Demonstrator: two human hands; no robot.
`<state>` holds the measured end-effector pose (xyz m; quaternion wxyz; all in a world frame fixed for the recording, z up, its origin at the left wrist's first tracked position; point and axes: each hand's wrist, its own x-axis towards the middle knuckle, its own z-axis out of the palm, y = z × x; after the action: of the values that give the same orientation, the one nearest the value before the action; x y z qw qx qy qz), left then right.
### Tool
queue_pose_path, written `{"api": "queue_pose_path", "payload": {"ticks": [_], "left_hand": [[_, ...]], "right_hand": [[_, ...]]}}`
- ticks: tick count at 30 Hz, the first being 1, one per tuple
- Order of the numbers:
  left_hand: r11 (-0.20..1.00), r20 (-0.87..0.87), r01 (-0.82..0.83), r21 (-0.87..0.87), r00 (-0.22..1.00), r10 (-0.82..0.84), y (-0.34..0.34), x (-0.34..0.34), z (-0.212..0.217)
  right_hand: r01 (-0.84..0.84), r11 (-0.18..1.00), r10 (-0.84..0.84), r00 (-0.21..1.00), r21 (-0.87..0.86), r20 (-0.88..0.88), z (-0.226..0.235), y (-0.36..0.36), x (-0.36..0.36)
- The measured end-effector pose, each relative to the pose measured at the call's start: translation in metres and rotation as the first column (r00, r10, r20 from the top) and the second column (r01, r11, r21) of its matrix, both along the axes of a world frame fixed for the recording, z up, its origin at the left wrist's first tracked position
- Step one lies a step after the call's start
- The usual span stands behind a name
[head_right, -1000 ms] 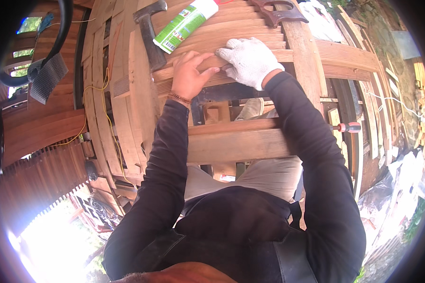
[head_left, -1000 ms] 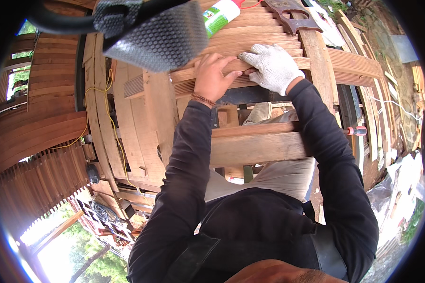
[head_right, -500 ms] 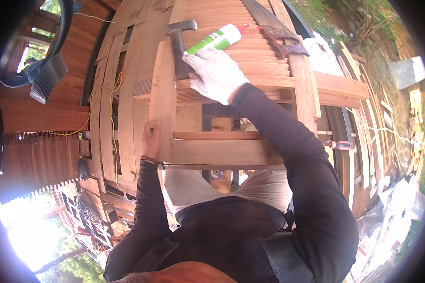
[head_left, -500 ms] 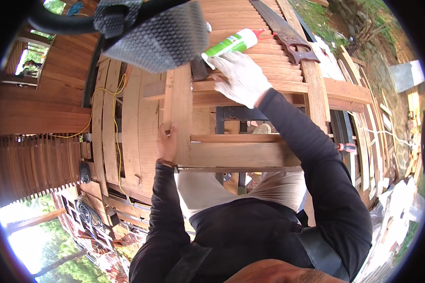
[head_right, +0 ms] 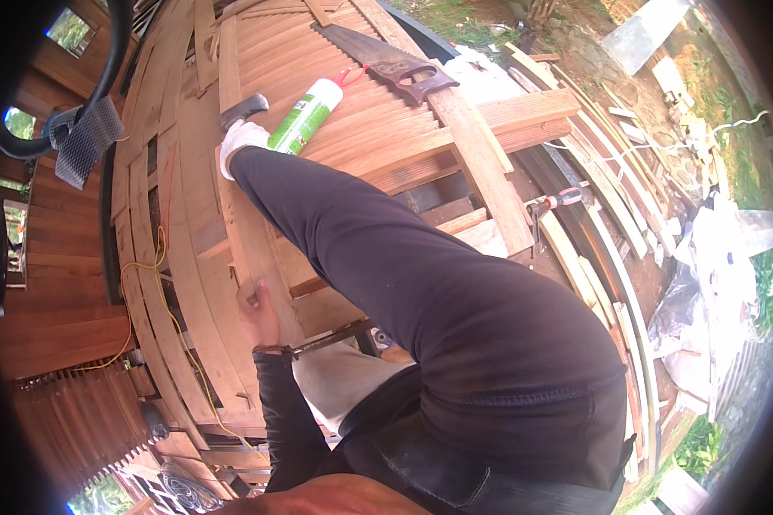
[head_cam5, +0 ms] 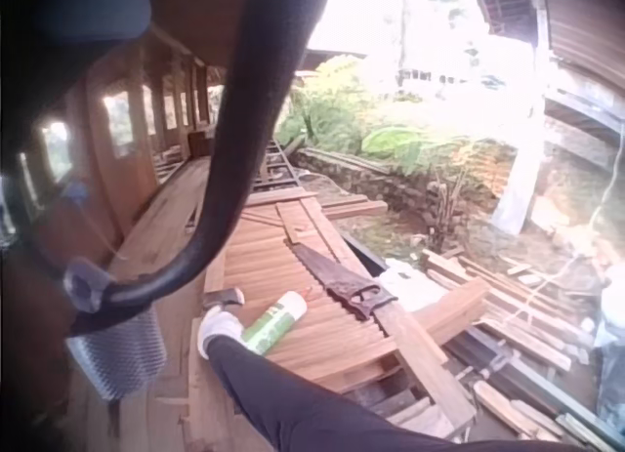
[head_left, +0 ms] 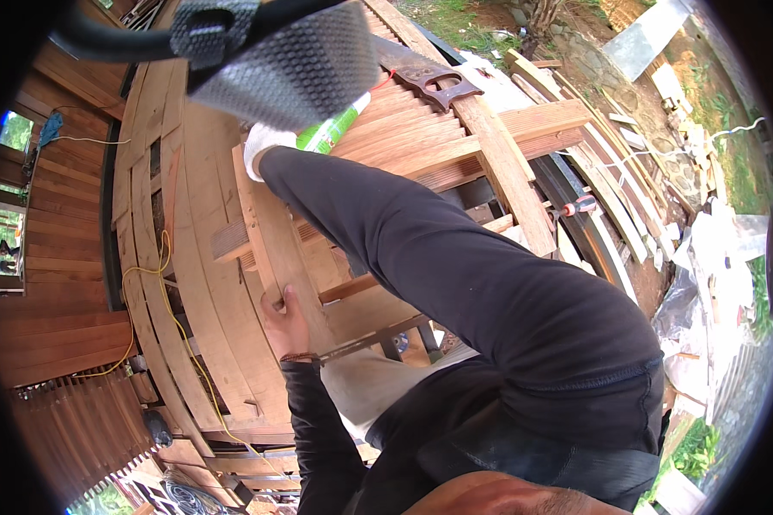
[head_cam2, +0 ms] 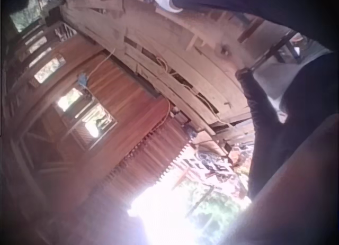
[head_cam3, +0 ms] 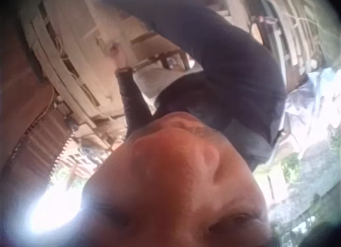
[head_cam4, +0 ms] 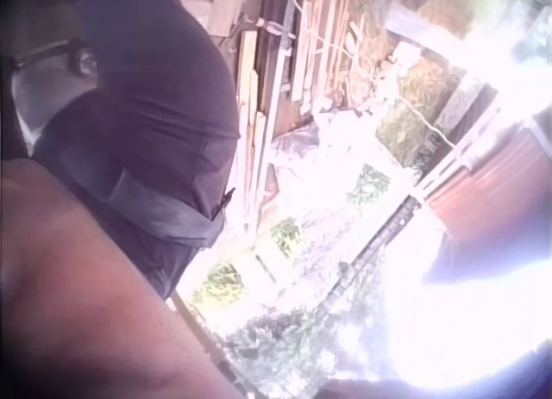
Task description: The person assembles a wooden frame by applying glue to small wooden strips and nailing them into place. They repeatedly pick up strips, apply adhesive, position them on the frame, and secure them with a hammer and nails.
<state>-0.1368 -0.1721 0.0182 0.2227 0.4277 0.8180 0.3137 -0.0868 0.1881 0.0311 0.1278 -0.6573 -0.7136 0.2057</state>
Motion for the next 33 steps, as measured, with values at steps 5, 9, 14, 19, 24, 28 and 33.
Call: {"api": "queue_pose_path", "payload": {"ticks": [5, 9, 14, 19, 24, 28, 33], "left_hand": [[0.999, -0.009, -0.021, 0.046, 1.000, 0.021, -0.010, -0.009, -0.007], [0.998, 0.024, -0.043, 0.036, 0.999, 0.042, -0.006, -0.015, -0.015], [0.977, -0.458, 0.052, 0.209, 0.888, 0.051, -0.004, -0.009, -0.016], [0.805, -0.382, 0.434, 0.403, 0.880, -0.283, 0.031, 0.065, 0.041], [0.650, -0.348, 0.664, 0.369, 0.748, -0.566, 0.139, 0.187, 0.044], [0.566, -0.591, 0.776, 0.278, 0.603, -0.536, 0.188, 0.224, -0.004], [0.530, -0.515, 0.785, 0.321, 0.614, -0.598, 0.201, 0.226, -0.018]], "right_hand": [[-0.358, 0.934, 0.353, 0.925, 0.013, 0.143, 0.041, -0.013, -0.018], [-0.180, 0.983, 0.182, 0.930, 0.033, -0.320, 0.110, -0.086, 0.017], [-0.336, 0.941, 0.233, 0.718, -0.034, -0.656, 0.162, -0.197, 0.149], [-0.531, 0.776, -0.266, 0.216, -0.342, -0.939, 0.126, -0.281, 0.299], [0.115, 0.915, -0.403, 0.275, -0.387, -0.873, 0.097, -0.293, 0.387], [0.109, 0.899, -0.428, 0.417, -0.423, -0.802, 0.106, -0.275, 0.428], [0.131, 0.863, -0.491, 0.440, -0.488, -0.752, 0.086, -0.260, 0.441]]}}
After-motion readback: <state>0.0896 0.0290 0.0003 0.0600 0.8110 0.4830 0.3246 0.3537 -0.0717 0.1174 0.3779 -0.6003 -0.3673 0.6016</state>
